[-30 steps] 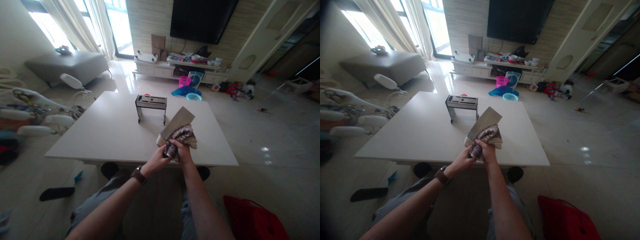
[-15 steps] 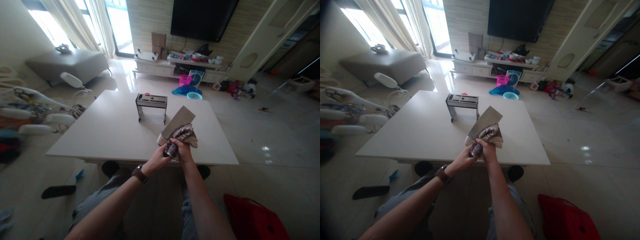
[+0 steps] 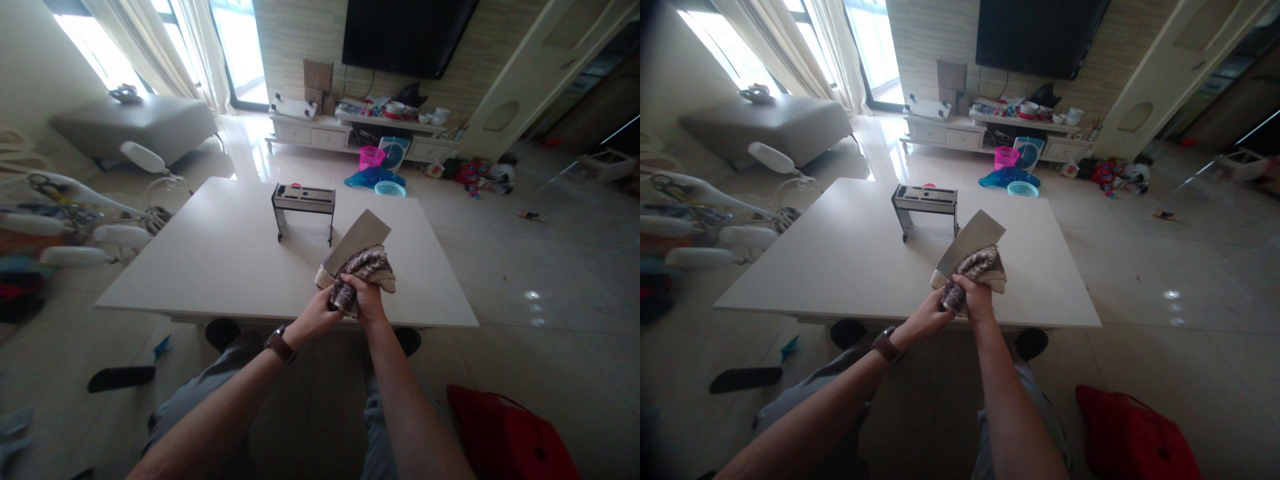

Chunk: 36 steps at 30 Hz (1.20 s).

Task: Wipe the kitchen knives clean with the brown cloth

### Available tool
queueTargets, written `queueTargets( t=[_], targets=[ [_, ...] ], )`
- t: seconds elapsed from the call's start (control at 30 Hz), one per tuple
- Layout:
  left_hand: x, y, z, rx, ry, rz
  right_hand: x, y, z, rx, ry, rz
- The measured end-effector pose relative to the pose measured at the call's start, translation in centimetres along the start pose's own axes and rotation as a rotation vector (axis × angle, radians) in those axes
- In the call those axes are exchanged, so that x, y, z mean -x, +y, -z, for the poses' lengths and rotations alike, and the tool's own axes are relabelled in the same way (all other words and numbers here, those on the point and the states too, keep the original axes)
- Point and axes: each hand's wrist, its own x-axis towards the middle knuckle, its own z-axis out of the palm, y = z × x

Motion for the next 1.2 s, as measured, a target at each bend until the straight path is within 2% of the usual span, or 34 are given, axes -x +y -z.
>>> queueTargets(
  t=[0.6,1.2],
  targets=[
    [0.18,0.46,0.12,0.0,-0.013,0.018,0.54,-0.65,-0.47,-0.007,-0.003,-0.013],
    [0.15,-0.22,0.19,-0.019,-0.012,-0.009,0.47,-0.42,-0.5,-0.014,0.012,-0.026]
  ],
)
